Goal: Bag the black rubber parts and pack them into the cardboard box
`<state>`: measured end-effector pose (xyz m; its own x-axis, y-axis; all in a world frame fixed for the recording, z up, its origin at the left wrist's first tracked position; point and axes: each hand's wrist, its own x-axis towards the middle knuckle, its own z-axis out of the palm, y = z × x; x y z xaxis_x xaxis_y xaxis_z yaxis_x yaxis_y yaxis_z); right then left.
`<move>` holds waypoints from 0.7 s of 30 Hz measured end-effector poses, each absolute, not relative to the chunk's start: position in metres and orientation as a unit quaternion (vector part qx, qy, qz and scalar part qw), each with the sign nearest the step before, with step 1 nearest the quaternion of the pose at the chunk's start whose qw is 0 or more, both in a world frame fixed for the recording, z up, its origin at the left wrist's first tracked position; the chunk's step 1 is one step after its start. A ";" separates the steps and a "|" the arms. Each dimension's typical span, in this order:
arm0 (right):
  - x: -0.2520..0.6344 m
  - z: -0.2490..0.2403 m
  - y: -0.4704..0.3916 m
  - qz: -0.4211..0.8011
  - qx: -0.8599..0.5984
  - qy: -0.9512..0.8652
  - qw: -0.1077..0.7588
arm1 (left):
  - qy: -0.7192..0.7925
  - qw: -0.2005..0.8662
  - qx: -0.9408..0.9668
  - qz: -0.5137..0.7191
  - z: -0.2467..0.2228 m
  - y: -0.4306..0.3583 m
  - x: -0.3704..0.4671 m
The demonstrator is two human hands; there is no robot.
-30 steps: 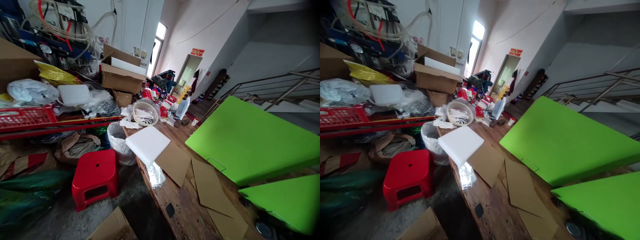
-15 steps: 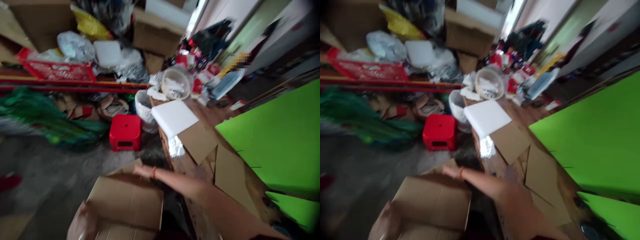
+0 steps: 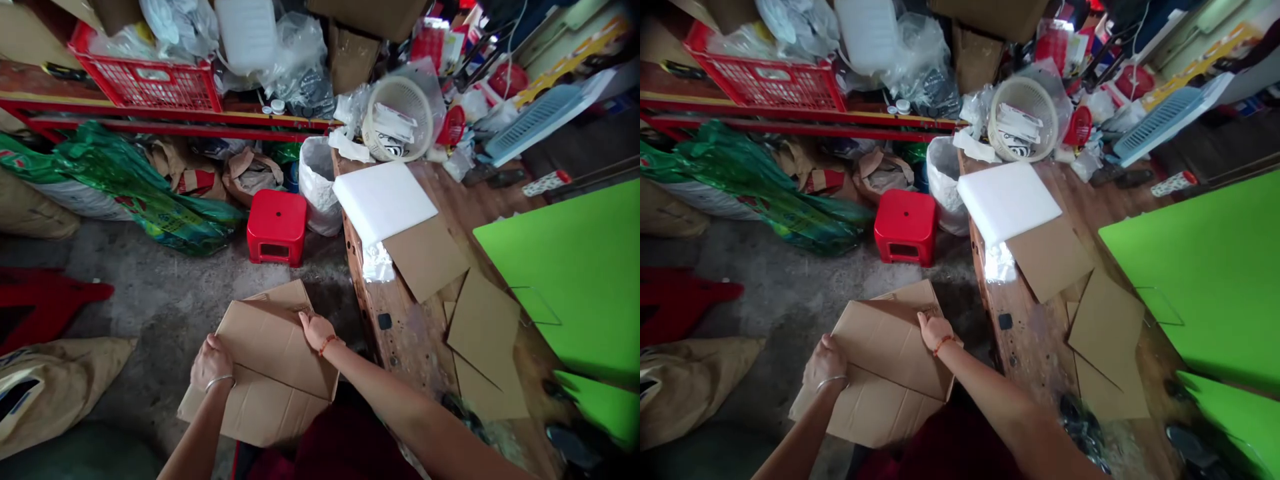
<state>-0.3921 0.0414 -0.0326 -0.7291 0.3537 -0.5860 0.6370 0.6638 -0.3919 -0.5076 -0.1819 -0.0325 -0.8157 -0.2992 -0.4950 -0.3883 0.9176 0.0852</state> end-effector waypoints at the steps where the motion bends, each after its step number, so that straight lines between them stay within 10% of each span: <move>1: -0.378 -0.029 0.028 -0.285 0.279 0.893 0.209 | 0.949 0.241 -0.182 0.089 -0.035 -0.182 -0.508; 6: -0.304 -0.031 -0.047 -0.213 0.155 0.962 0.075 | 0.953 0.232 -0.176 0.078 -0.044 -0.183 -0.507; 21: -0.304 -0.027 -0.054 -0.290 0.175 0.941 0.025 | 0.935 0.183 0.280 0.118 0.000 -0.154 -0.501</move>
<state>-0.3043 -0.0541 -0.0270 -0.9375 0.3152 -0.1477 0.3437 0.7703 -0.5372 -0.5007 -0.1540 0.0002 -0.7761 0.5670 -0.2760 0.4803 0.8151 0.3240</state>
